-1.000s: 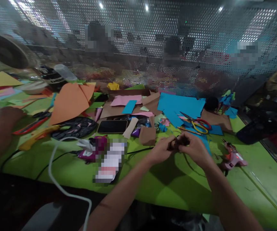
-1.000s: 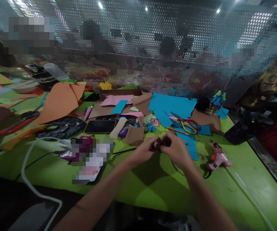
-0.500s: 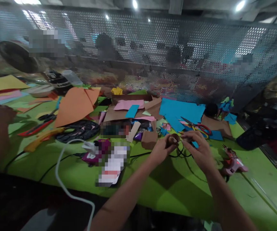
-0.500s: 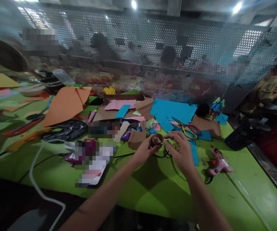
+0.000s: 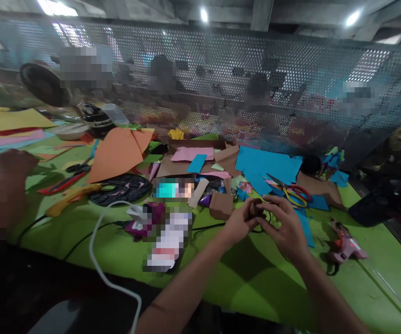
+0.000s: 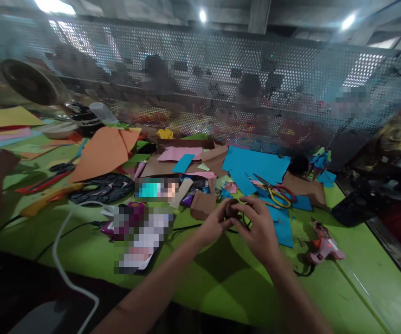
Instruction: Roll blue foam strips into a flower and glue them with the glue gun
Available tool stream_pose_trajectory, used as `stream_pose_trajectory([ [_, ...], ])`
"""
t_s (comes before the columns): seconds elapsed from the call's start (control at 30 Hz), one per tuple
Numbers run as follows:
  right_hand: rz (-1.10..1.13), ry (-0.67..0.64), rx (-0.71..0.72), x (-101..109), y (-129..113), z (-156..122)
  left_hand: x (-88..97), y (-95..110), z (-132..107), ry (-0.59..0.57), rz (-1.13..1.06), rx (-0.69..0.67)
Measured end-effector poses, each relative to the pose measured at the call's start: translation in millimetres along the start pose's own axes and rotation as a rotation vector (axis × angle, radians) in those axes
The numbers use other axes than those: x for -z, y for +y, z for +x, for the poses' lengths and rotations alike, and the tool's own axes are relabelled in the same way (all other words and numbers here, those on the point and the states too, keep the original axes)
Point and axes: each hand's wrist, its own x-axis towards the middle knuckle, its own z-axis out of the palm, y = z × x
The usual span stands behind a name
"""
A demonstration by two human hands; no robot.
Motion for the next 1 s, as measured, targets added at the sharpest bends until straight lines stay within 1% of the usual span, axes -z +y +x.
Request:
stream_pose_trajectory([
  [0.13, -0.041, 0.003, 0.041, -3, -1, 0, 0.3, 0, -1, -0.013, 0.078, 0.017],
  [0.23, -0.049, -0.008, 0.048, -5, -2, 0, 0.3, -4, 0, -0.031, 0.044, -0.012],
  [0.3, -0.017, -0.006, 0.024, -4, -2, 0, 0.0, -4, 2, -0.029, -0.026, 0.001],
  [0.37, 0.035, 0.012, -0.020, 0, -3, 1, -0.2, 0, 2, -0.011, -0.071, 0.047],
  [0.47, 0.091, 0.059, -0.064, 6, -4, 1, 1.2, 9, 1, 0.017, -0.016, 0.098],
  [0.57, 0.097, 0.079, -0.078, 9, -4, 2, 6.6, 15, -1, -0.006, 0.058, 0.093],
  [0.63, 0.095, 0.096, -0.091, 10, -4, 2, 13.1, 16, -1, -0.031, 0.045, 0.085],
  [0.67, 0.099, 0.112, -0.098, 10, -3, 2, 17.1, 16, -1, -0.038, 0.016, 0.082],
  [0.83, 0.165, 0.181, -0.144, 11, 0, 3, 35.2, 17, -1, 0.049, -0.199, 0.068],
  [0.9, 0.198, 0.184, -0.159, 11, 0, 3, 36.9, 20, -1, 0.064, -0.224, 0.090],
  [1.0, 0.217, 0.166, -0.168, 12, -3, 3, 32.6, 22, -2, 0.048, -0.168, 0.135],
])
